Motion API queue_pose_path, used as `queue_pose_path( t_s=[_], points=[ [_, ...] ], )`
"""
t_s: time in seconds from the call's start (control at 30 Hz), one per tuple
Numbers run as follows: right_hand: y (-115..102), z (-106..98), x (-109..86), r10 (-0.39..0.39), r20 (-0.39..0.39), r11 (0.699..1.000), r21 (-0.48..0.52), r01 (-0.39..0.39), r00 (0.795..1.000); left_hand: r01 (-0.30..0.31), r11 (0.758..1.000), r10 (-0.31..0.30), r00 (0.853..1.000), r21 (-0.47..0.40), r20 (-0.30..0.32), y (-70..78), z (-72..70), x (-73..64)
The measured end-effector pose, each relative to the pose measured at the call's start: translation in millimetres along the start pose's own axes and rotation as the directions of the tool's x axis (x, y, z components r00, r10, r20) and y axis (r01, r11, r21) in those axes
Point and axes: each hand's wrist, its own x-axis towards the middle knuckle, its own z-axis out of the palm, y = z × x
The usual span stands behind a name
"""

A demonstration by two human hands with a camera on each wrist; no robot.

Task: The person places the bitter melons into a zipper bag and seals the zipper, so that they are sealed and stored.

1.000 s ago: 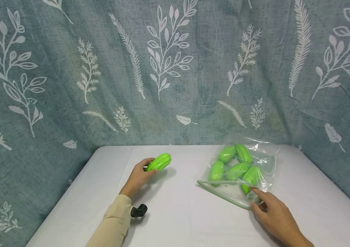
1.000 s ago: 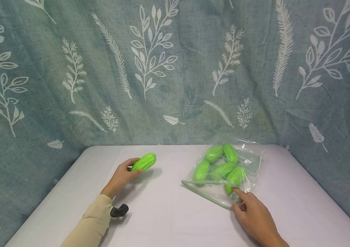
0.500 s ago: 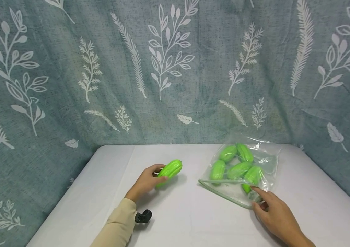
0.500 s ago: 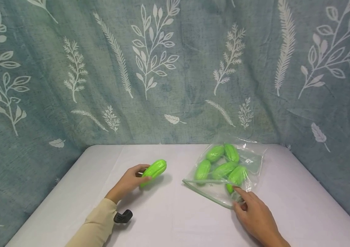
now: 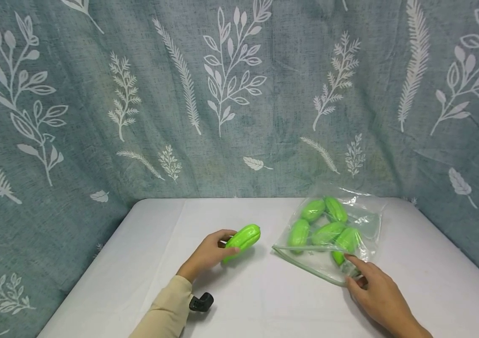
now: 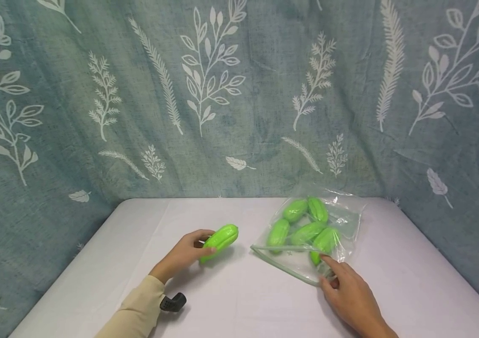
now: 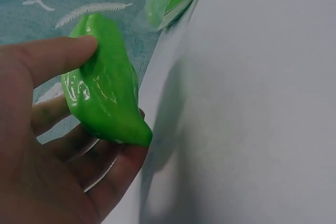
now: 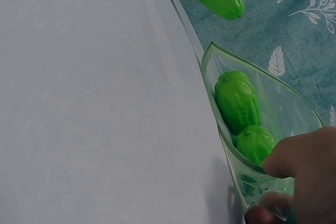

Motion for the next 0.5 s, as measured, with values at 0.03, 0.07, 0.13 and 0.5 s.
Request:
queue_pose_path(
  t_s=[0.03,0.07,0.13,0.5],
  points=[
    [0.0,-0.3,0.3,-0.001,0.0,1.0,-0.002,0.001,1.0,-0.002,1.0,0.002,1.0,-0.006,0.008,1.1,1.6,-0.2],
    [-0.2,-0.8,0.5,-0.002,-0.001,1.0,-0.002,0.002,1.0,-0.009,1.0,0.009,1.0,-0.007,0.016,1.8,3.4,-0.3],
    [-0.2,-1.5,0.8,-0.005,-0.001,1.0,-0.001,0.005,1.0,-0.026,1.0,0.026,0.999,-0.013,0.034,2.9,7.4,-0.9],
    [-1.3,0.1,0.3,-0.022,-0.022,1.0,0.014,0.023,1.0,-0.054,0.998,0.058,0.991,-0.042,0.122,13.2,21.9,-9.8]
  ],
)
